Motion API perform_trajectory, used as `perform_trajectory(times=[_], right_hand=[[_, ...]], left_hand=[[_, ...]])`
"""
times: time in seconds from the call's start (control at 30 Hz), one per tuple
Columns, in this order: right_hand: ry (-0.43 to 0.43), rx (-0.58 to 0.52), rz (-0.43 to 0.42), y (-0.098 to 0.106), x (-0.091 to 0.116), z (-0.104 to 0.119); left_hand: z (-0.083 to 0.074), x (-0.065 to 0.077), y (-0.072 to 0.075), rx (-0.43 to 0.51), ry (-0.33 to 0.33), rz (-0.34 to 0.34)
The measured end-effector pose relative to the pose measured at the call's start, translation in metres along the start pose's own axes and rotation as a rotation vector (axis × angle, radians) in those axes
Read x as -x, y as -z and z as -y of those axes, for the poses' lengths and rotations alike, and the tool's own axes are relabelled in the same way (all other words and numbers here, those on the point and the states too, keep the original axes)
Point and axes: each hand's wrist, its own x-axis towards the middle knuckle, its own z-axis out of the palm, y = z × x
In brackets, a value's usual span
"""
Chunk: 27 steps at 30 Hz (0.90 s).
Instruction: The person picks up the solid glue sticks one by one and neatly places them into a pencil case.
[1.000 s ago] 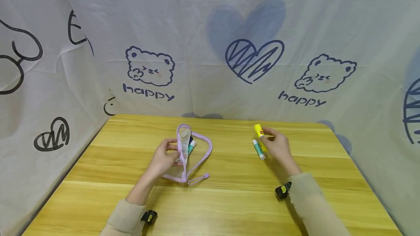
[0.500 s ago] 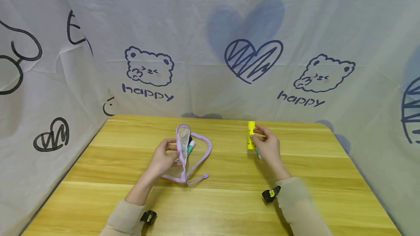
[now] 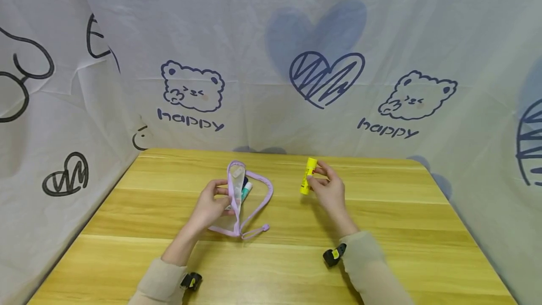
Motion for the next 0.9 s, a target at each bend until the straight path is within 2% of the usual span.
perform_trajectory(times=[0.47, 0.9], right_hand=[[-0.034, -0.074, 0.063, -0.034, 0.007, -0.002], [-0.093, -0.095, 0.133, -0.064, 0.013, -0.005]], left_hand=[[0.001, 0.000, -0.001, -0.002, 0.008, -0.007], [0.000, -0.001, -0.001, -0.013, 0.012, -0.011]])
